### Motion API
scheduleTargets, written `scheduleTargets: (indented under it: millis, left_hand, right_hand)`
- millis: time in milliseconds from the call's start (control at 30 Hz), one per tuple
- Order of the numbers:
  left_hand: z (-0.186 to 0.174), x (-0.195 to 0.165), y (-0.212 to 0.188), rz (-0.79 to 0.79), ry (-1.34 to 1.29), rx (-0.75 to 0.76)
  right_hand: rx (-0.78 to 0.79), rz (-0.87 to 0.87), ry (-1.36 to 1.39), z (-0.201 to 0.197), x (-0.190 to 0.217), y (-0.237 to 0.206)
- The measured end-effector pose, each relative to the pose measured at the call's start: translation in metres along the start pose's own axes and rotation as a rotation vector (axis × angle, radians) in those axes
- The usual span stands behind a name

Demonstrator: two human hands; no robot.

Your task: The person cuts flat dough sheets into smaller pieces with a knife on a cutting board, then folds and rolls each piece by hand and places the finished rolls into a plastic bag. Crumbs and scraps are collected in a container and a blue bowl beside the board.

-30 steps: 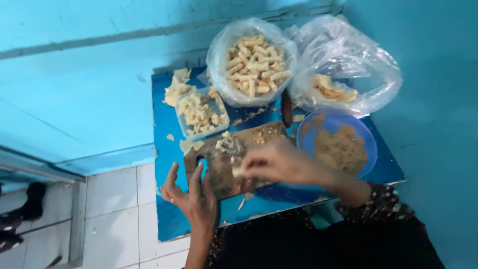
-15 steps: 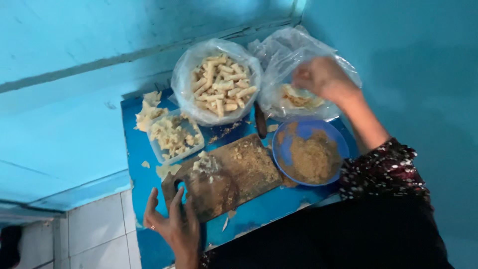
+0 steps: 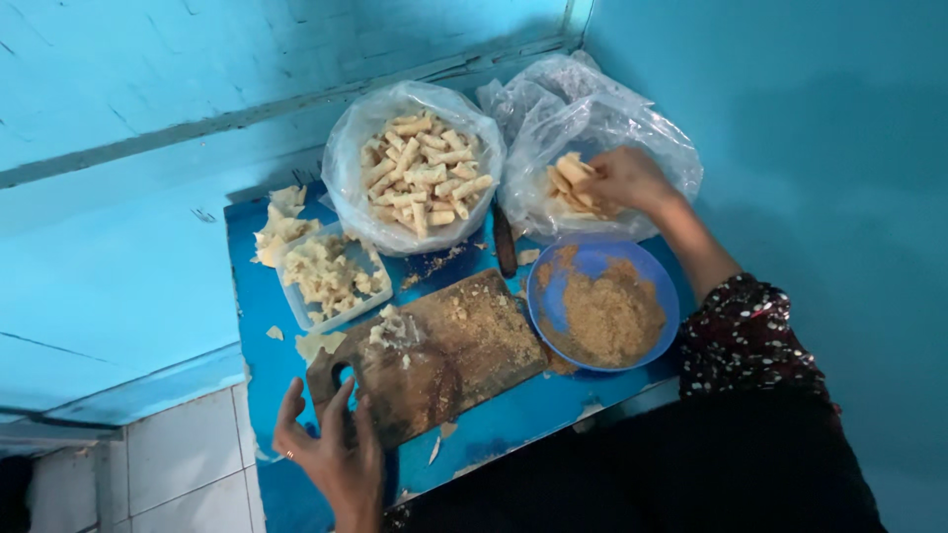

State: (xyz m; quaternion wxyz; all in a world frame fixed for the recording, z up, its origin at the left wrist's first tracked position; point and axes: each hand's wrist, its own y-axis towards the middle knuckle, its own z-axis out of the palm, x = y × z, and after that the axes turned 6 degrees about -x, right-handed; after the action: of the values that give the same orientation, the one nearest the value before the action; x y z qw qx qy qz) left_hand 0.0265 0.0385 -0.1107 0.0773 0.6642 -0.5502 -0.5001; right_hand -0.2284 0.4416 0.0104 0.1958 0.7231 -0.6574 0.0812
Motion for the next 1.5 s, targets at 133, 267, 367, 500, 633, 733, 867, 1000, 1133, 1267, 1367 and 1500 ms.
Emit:
scheduleTargets:
  millis: [133,267,367,500,633,733,867,1000,1133,1267,1367,1500]
  left_hand:
    - [-0.002,0.0,-0.001,0.017,-0.041,-0.009]
    - [-0.007,0.001,0.0,-0.01,-0.107,-0.055]
    - [-0.009,0.003,0.001,-0.044,-0.169,-0.064]
    - [-0.013,0.006,-0.005,-0.055,-0.254,-0.108]
    - [-0.014,0.007,-0.009,-0.102,-0.287,-0.201]
    - [-0.019,0.006,-0.009,-0.119,-0.307,-0.252]
    - [-0.04,0.011,-0.012,-0.153,-0.307,-0.211]
    - [-0.053,0.01,-0.015,-0.274,-0.43,-0.229]
    - [-0.049,0.001,-0.012,-0.395,-0.793,0.181]
    - [-0.023,-0.006,-0.009,-0.851,-1.44,0.333]
    - [-0.015,0.006,-0.008,-0.976,-1.607,0.279]
    - [-0.006,0.012,-0.016,-1.11,-1.671,0.272]
  right_hand:
    - [-0.283,-0.098,-0.102,0.01,0.003,-0.009]
    - [-0.265,0.133,0.497,-0.02,-0.007,-0.018]
    - [-0.181,0.189,0.966,-0.038,-0.01,-0.055]
    - [-0.048,0.156,1.112,-0.019,0.029,-0.125]
    - [0.223,-0.318,1.238,0.06,0.133,-0.181]
    - [0.382,-0.285,0.844,0.108,0.2,-0.22]
    - [-0.015,-0.547,0.402,0.113,0.208,-0.208]
    - [-0.209,-0.234,0.232,0.078,0.173,-0.179]
    - [-0.464,-0.517,0.299,0.08,0.194,-0.19]
    - [-0.33,-0.819,0.287,0.096,0.228,-0.217]
    - [-0.163,-0.811,0.421,0.096,0.228,-0.221]
    - [-0.1,-0.673,0.56,0.095,0.219,-0.219]
